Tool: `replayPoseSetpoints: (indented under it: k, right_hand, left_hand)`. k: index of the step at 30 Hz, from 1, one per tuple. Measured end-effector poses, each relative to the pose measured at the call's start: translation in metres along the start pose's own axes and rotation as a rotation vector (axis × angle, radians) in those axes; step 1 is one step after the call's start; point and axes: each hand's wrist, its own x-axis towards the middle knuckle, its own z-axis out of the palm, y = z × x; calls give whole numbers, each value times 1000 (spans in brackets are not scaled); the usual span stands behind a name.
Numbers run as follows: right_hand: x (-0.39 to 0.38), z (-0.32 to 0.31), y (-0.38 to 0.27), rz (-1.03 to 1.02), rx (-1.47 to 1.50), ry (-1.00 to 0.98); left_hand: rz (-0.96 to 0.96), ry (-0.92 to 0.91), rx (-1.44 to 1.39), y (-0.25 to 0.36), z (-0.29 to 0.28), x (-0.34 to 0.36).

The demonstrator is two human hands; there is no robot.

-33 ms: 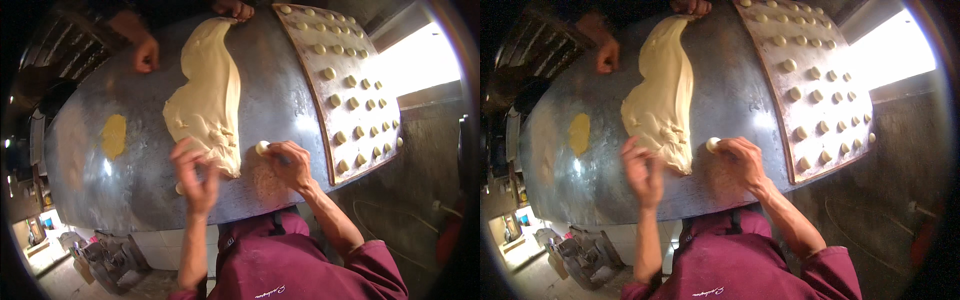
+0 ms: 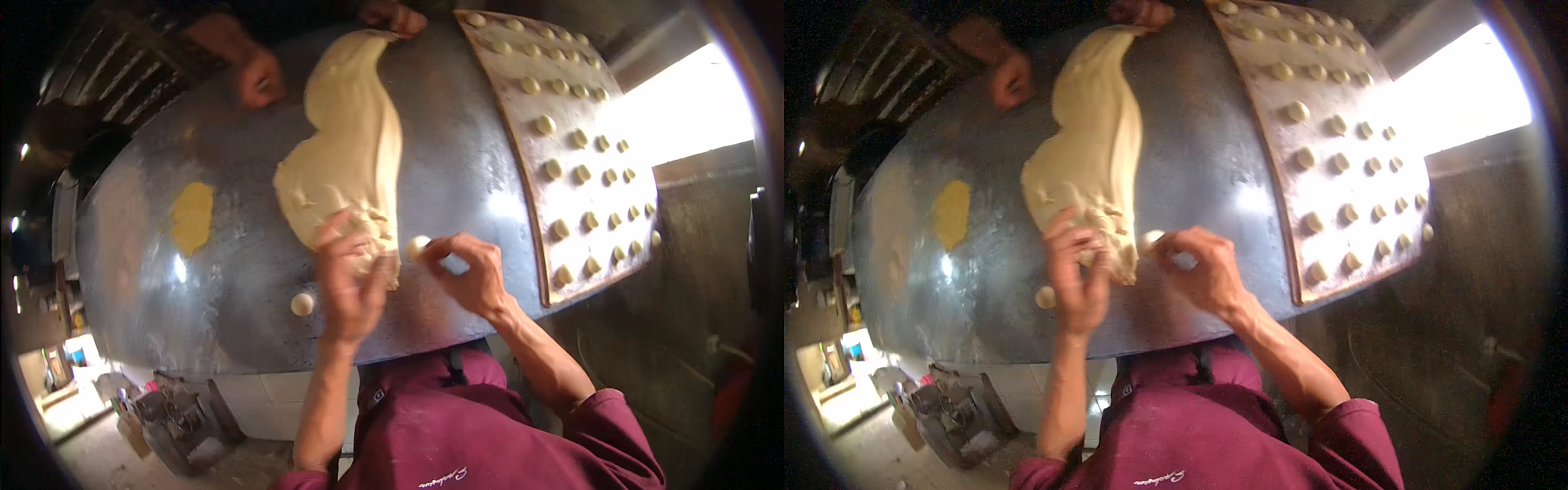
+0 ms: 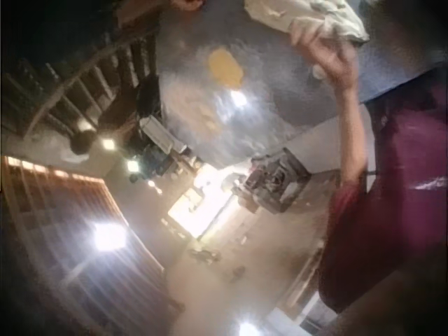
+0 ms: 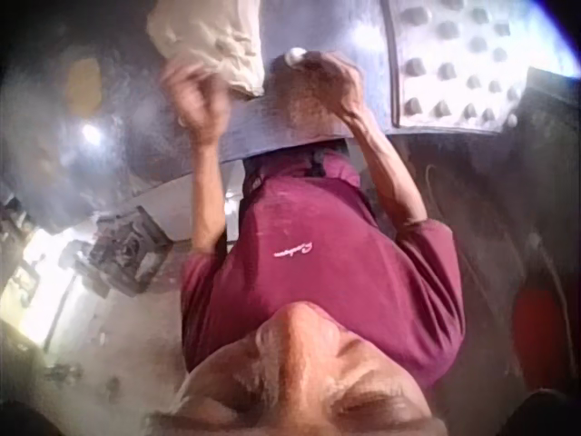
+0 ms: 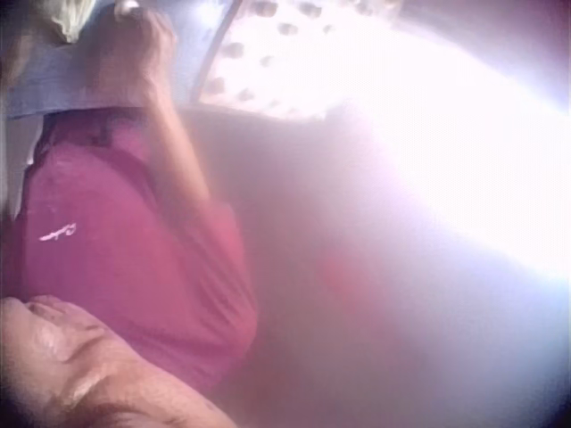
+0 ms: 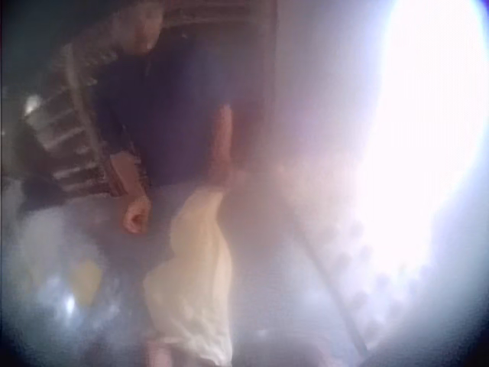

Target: The person tears small pieces of dough from a large mass on a metal table, rolls them into balls by hand, and places them on a wooden board. They briefly operate a dough mixer before returning to the table to continue shaping dough balls.

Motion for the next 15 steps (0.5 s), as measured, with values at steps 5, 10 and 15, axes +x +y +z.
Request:
replayPoseSetpoints:
  k: [5,10,15]
  right_hand:
    - [55,20,-77,-597,24,24]
    - [123,24,-57,-891,-556,137]
    - [108,70,-47,-364,-706,142]
  left_hand:
    - [-129,155,-433,51,-6,25]
    - [4,511,-116,56,-84,52]
    - [-194,759,17,22,-168,27]
